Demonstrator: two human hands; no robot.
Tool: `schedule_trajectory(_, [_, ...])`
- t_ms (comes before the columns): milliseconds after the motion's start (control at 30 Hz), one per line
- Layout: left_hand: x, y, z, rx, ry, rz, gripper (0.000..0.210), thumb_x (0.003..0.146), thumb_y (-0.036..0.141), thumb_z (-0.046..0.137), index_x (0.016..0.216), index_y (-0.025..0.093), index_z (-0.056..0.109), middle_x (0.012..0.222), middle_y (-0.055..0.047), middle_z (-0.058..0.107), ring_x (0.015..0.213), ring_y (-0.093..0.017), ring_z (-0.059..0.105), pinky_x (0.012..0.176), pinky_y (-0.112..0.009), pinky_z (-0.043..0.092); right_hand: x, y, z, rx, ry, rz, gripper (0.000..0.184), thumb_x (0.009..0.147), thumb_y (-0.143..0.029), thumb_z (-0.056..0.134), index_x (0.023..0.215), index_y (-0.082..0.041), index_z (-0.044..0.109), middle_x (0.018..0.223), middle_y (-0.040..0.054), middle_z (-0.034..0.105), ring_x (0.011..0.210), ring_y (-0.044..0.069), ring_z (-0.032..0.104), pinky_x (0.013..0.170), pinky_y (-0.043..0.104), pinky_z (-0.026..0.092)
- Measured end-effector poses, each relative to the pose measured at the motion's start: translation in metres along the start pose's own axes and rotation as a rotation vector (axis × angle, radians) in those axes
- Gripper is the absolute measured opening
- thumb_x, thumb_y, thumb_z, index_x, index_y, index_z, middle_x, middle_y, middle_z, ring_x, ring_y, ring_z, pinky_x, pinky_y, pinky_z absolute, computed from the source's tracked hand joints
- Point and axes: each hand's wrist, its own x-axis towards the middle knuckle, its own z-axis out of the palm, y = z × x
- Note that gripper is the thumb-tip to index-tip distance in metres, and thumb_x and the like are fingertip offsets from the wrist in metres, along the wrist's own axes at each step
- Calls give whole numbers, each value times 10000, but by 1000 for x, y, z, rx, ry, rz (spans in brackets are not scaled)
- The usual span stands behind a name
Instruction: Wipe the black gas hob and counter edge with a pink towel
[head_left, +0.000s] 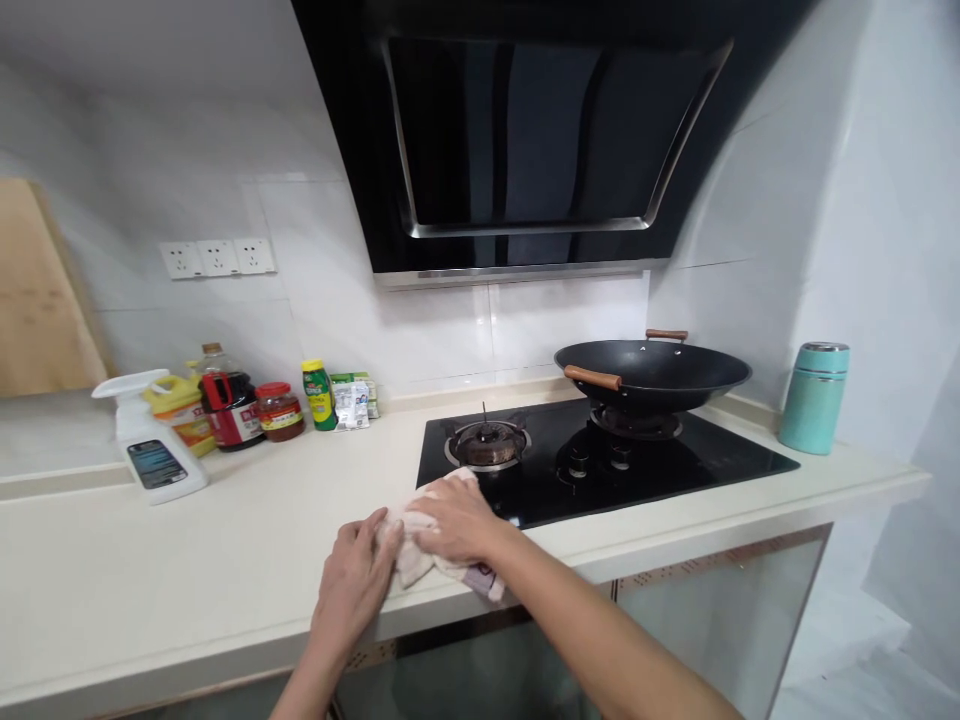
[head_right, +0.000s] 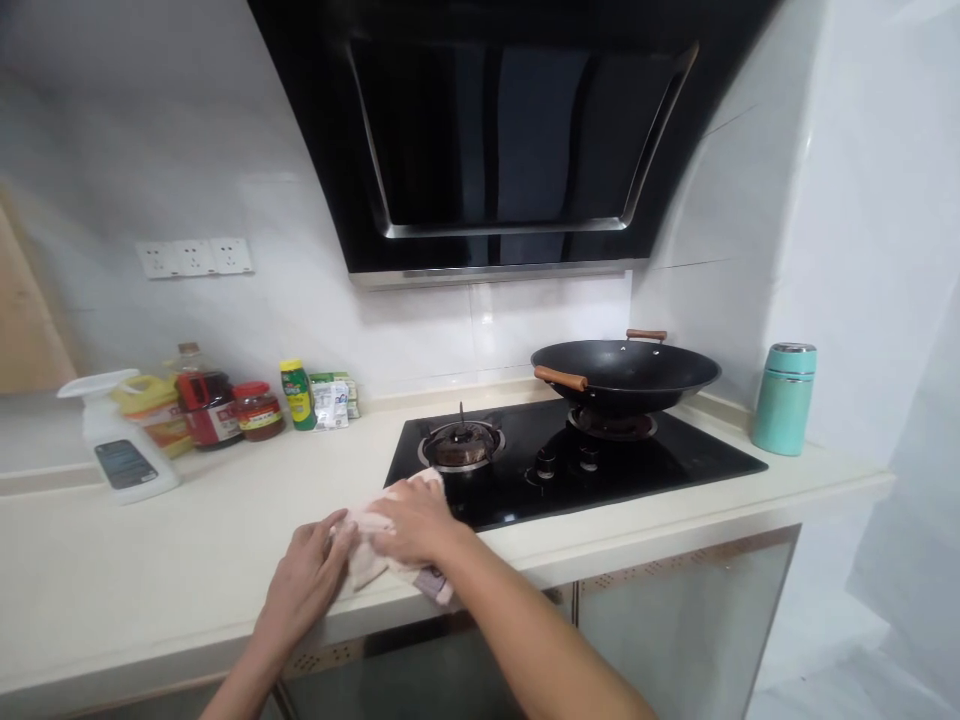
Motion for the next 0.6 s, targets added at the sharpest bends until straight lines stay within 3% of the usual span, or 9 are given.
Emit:
schedule_trajectory(233, [-2,11,-7,119,-76,43,589,956,606,333,1140,233,751,1132,-111,717,1135,-303,624,983,-423,477,-53,90,-27,-79,108,336,420,933,-412,451,1309,-353,631,1414,55,545,1267,280,451,1041,462,274])
schedule_trajectory(433, [-3,13,-7,138,-78,53,577,941,604,360,1120,223,754,1160,-113,722,1137,-320,614,981,-442,466,-127,111,-37,-157,190,375,357,890,-322,518,1211,-329,675,1268,34,612,1173,219,501,996,346,306])
schedule_trajectory(600, [-4,14,-5,167,-76,67,563,946,586,359,1131,225,749,1155,-113,718,1132,-322,614,997,-449,456,-165,139,-53,-205,254,497,328,886,-295,524,1176,-294,676,1091,46,643,1056,213,565,960,324,339])
